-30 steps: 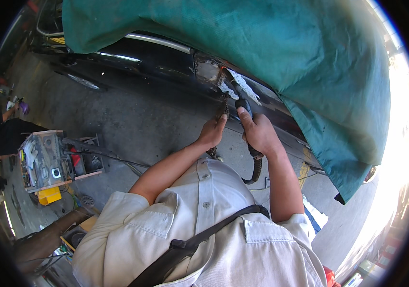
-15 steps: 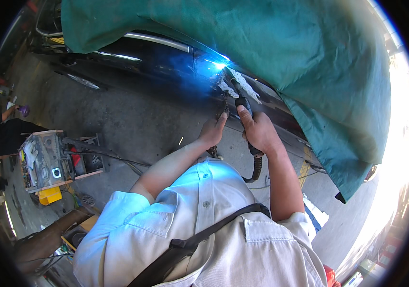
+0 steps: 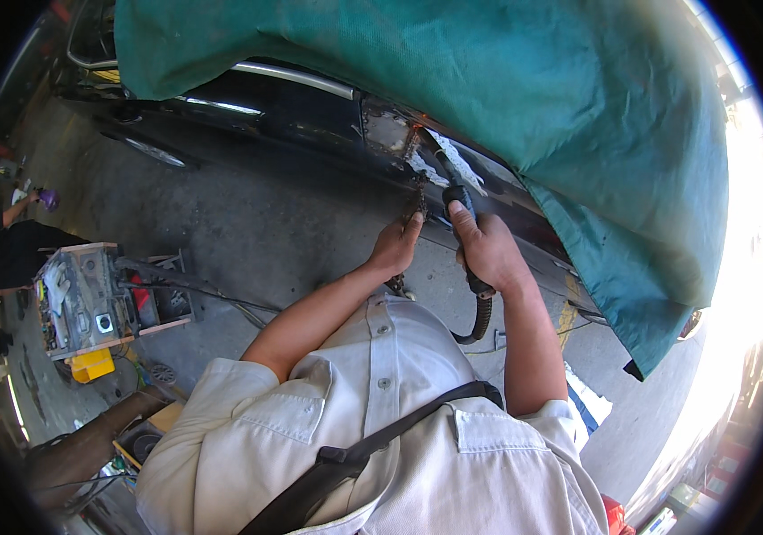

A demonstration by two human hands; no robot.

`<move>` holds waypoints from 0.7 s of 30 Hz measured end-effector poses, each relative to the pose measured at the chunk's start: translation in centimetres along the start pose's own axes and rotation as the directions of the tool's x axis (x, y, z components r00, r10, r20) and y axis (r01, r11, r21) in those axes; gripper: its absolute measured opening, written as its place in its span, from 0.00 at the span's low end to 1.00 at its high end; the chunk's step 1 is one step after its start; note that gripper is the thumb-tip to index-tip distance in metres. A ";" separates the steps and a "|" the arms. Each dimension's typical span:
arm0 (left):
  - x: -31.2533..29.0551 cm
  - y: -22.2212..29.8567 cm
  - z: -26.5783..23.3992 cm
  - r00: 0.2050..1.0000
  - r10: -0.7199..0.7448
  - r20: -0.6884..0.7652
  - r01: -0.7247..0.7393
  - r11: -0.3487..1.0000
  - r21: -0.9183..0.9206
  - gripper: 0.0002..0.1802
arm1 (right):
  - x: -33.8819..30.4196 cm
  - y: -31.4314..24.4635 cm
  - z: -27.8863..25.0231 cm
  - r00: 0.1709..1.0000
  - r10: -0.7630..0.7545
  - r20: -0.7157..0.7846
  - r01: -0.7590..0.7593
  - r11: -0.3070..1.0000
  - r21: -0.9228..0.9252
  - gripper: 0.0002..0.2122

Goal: The person welds a damaged area on the side of a black car using a handheld welding torch. They repeatedly apply the torch to the same spot, producing bright sparks and molten metal, while a green tarp covers the upper portion of the vehicle. The person stops briefly to reposition the torch and then resumes welding.

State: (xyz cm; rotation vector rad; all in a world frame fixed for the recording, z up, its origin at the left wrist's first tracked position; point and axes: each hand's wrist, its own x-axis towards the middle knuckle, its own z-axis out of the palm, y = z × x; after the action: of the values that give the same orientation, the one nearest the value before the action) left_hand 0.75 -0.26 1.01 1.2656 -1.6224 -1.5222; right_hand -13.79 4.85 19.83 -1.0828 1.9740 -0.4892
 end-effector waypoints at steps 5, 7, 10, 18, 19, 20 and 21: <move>0.2 -0.1 -0.2 0.997 -0.057 0.052 0.055 0.998 0.036 0.36 | 0.1 -0.3 0.2 1.000 -0.003 -0.003 0.002 1.000 -0.018 0.31; 0.1 0.0 -0.1 0.997 -0.061 0.048 0.060 0.998 0.025 0.35 | 0.1 -0.5 0.3 1.000 -0.005 -0.008 0.004 1.000 -0.029 0.31; 0.2 -0.1 -0.1 0.997 -0.060 0.045 0.059 0.998 0.024 0.34 | 0.0 -0.6 0.3 1.000 -0.003 -0.007 0.003 0.999 -0.032 0.32; 0.4 -0.8 0.0 0.998 -0.015 0.055 0.014 1.000 0.013 0.33 | 0.2 -0.7 0.3 1.000 0.001 -0.022 -0.001 0.999 -0.032 0.31; 0.4 -0.7 0.0 0.997 -0.051 0.051 0.050 0.998 0.029 0.34 | 0.2 -0.6 0.4 1.000 0.010 -0.030 -0.012 0.999 -0.046 0.31; 0.3 -0.6 0.0 0.999 -0.034 0.041 0.033 0.999 0.017 0.34 | 0.1 -0.6 0.3 1.000 0.009 -0.022 -0.010 1.000 -0.022 0.31; 0.2 -0.5 0.0 0.999 -0.024 0.038 0.024 1.000 0.005 0.34 | 0.0 -0.5 0.3 1.000 0.015 -0.020 -0.016 1.000 -0.014 0.31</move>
State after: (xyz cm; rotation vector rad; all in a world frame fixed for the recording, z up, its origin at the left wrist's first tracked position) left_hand 0.83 -0.39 0.48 1.2701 -1.6411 -1.5665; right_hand -13.30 4.59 20.00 -1.0743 2.0046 -0.4805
